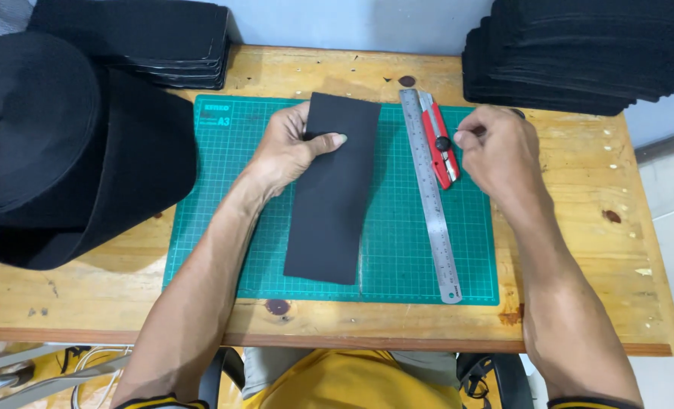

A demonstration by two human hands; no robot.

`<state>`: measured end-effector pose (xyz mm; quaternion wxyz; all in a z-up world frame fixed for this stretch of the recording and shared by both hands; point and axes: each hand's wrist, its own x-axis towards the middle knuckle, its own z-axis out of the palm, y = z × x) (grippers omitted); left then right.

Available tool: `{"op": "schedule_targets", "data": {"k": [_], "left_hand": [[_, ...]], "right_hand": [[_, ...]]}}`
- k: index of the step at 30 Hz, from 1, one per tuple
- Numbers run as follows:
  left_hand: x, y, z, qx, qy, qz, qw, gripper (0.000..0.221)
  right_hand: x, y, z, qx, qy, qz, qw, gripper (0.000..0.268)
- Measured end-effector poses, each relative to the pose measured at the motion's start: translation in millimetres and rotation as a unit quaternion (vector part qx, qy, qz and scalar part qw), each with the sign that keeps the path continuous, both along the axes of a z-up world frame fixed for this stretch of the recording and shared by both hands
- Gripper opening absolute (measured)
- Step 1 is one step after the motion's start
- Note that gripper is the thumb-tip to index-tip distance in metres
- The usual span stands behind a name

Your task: Measuring and cutting a piece of black material using a ruler and scissors on a workbench.

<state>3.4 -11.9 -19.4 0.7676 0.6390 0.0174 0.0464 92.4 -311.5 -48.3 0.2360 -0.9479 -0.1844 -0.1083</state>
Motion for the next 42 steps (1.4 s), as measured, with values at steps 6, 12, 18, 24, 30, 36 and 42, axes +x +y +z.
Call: {"op": "schedule_targets", "data": {"k": [6, 12, 18, 24, 30, 36, 42], "left_hand": [[-0.5, 0.9, -2.4, 0.019, 0.0, -0.016, 1.0, 0.021], [1.0, 16.8, -15.2, 0.05, 0.034, -0.101, 0.993, 0.023], [2.4, 19.1, -19.0, 0.043, 0.026, -0.107, 0.993, 0.02], [2.7, 20.0, -22.1, 0.018, 0.04, -0.111, 0.993, 0.02], [1.3, 19.0, -19.4, 0.021, 0.041, -0.109, 0.993, 0.02], [2.9, 20.8, -19.7, 0.027, 0.039, -0.107, 0.993, 0.026], [1.0, 7.9, -3.2, 0.042, 0.011, -0.05, 0.998, 0.02]], "right_hand": [[0.7, -6.0, 0.2, -0.048, -0.045, -0.016, 0.998, 0.004], [4.3, -28.6, 44.5, -0.128, 0.107, -0.092, 0.982, 0.036], [17.0, -35.7, 38.5, -0.116, 0.145, -0.058, 0.981, 0.055], [29.9, -50.6, 23.0, -0.131, 0.166, -0.064, 0.975, 0.052], [17.1, -31.1, 51.8, -0.193, 0.238, -0.108, 0.946, 0.035], [6.9, -35.3, 52.8, -0.166, 0.138, -0.122, 0.969, 0.036], [-48.5, 35.9, 83.4, 0.034, 0.246, -0.055, 0.967, 0.055]]}}
